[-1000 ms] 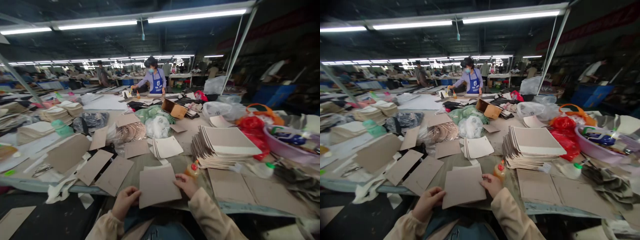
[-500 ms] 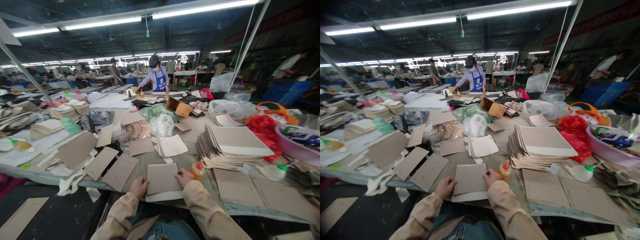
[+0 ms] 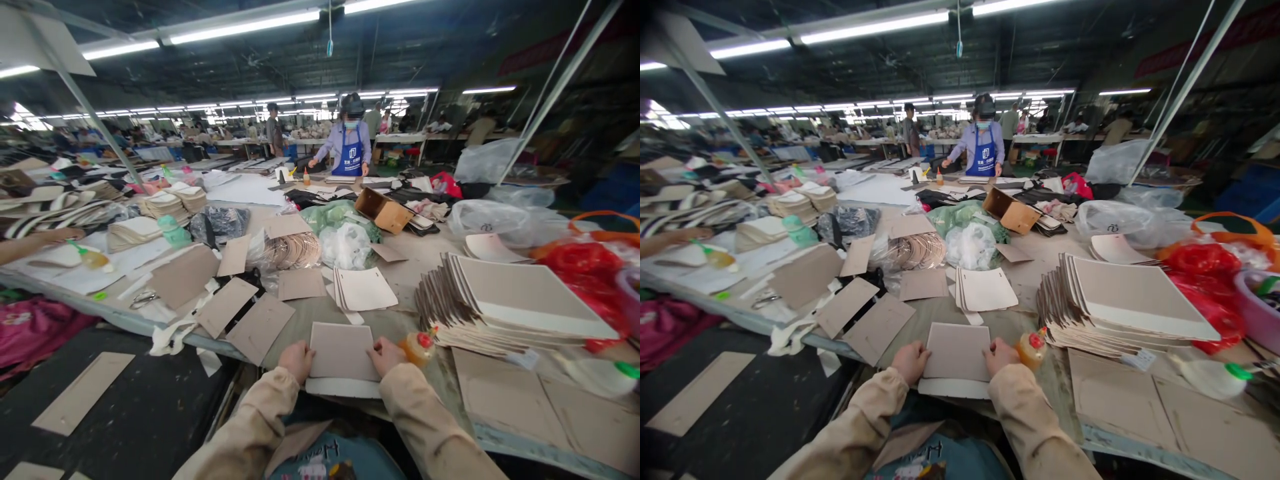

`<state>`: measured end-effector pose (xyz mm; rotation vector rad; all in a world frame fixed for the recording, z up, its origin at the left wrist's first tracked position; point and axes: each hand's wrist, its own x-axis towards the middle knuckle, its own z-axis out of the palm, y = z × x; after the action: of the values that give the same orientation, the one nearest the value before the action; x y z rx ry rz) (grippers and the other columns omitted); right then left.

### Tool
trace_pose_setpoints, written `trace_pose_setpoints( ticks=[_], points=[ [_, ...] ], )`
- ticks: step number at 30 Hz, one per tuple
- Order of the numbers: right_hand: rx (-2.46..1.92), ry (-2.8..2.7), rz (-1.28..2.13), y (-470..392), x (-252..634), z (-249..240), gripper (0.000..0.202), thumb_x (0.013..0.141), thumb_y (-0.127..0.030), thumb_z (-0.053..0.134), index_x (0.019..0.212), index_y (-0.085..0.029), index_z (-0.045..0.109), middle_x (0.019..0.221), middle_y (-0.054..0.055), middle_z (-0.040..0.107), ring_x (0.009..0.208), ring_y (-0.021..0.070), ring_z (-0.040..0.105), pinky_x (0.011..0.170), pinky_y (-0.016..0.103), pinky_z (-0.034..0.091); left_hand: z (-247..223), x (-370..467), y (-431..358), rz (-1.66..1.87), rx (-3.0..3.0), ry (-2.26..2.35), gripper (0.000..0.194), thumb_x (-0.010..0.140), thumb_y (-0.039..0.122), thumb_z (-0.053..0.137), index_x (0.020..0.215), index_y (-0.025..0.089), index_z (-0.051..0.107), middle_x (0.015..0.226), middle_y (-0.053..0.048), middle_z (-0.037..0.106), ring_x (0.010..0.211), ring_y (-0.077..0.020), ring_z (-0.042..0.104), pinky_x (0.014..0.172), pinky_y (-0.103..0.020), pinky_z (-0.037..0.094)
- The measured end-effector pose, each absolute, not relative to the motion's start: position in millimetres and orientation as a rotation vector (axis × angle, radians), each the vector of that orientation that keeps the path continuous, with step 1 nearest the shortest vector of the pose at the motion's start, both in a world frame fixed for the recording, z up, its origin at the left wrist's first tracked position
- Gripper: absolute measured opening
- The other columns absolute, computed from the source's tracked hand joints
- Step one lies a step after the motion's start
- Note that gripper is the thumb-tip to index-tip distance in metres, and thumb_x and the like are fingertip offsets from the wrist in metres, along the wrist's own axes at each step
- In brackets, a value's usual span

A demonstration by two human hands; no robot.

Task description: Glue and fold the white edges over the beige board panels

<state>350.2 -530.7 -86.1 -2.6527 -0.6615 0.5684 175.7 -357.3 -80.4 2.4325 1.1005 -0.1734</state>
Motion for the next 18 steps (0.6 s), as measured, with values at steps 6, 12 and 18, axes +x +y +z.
trace_pose_setpoints(
  ticks=[6, 12, 18],
  points=[
    [-2.698, -0.64, 0.572, -528.1, 351.3, -85.3, 0.013, 0.08, -0.03, 0.058, 0.083, -0.017, 0.059, 0.079, 0.006, 0.067, 0.079, 0.0201, 0.061, 0.063, 0.026, 0.038, -74.7, 179.4, -360.0, -0.245, 2.452, 1.113, 0.024, 0.088, 0.034, 0.043, 0.086, 0.017, 0.06, 0.087, -0.009, 0.068, 0.086, -0.0207, 0.063, 0.069, -0.027, 0.039],
    [-2.7, -0.657, 0.583, -526.3, 351.4, -79.7, 0.014, 0.079, -0.032, 0.059, 0.081, -0.018, 0.059, 0.079, 0.006, 0.067, 0.078, 0.0199, 0.061, 0.063, 0.026, 0.038, -75.7, 181.6, -358.9, -0.273, 2.471, 1.109, 0.026, 0.089, 0.033, 0.041, 0.088, 0.016, 0.059, 0.087, -0.01, 0.068, 0.087, -0.0222, 0.063, 0.071, -0.029, 0.04],
    [-2.705, -0.651, 0.58, -525.0, 351.7, -77.6, 0.013, 0.077, -0.032, 0.059, 0.079, -0.019, 0.059, 0.075, 0.005, 0.066, 0.074, 0.0184, 0.061, 0.061, 0.025, 0.037, -79.9, 184.1, -355.3, -0.288, 2.491, 1.08, 0.024, 0.089, 0.033, 0.041, 0.087, 0.016, 0.058, 0.085, -0.011, 0.068, 0.085, -0.0228, 0.064, 0.069, -0.03, 0.041]
  ],
)
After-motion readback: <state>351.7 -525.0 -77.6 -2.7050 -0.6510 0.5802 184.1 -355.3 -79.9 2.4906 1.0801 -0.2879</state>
